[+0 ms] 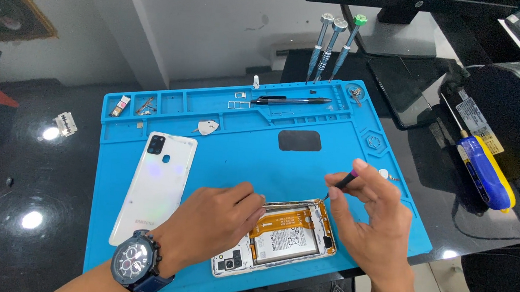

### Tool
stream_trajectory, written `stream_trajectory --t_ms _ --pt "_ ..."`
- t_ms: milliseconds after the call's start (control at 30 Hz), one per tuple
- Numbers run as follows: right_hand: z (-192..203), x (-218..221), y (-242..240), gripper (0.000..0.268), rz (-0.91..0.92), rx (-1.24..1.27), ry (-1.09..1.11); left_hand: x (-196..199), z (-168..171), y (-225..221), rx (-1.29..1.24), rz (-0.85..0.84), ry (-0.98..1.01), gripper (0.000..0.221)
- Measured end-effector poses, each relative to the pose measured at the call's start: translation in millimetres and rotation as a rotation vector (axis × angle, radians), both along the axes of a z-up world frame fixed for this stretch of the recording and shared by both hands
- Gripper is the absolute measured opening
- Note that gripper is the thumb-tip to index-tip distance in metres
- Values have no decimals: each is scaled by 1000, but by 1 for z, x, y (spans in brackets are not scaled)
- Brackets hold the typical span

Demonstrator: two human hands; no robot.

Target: Using a precision screwdriver and tweezers to pry the mid-frame and disconnect internal components of a smartphone.

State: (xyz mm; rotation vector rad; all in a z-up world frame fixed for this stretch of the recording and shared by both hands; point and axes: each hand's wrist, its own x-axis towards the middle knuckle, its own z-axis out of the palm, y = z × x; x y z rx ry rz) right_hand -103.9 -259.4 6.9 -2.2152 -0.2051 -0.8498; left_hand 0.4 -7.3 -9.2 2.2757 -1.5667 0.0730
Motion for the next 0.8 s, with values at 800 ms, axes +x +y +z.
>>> stream_trajectory --t_ms 800 --pt "-1 -5 5 64 -69 -77 -1 -3 1 0 -7 -8 -26 20"
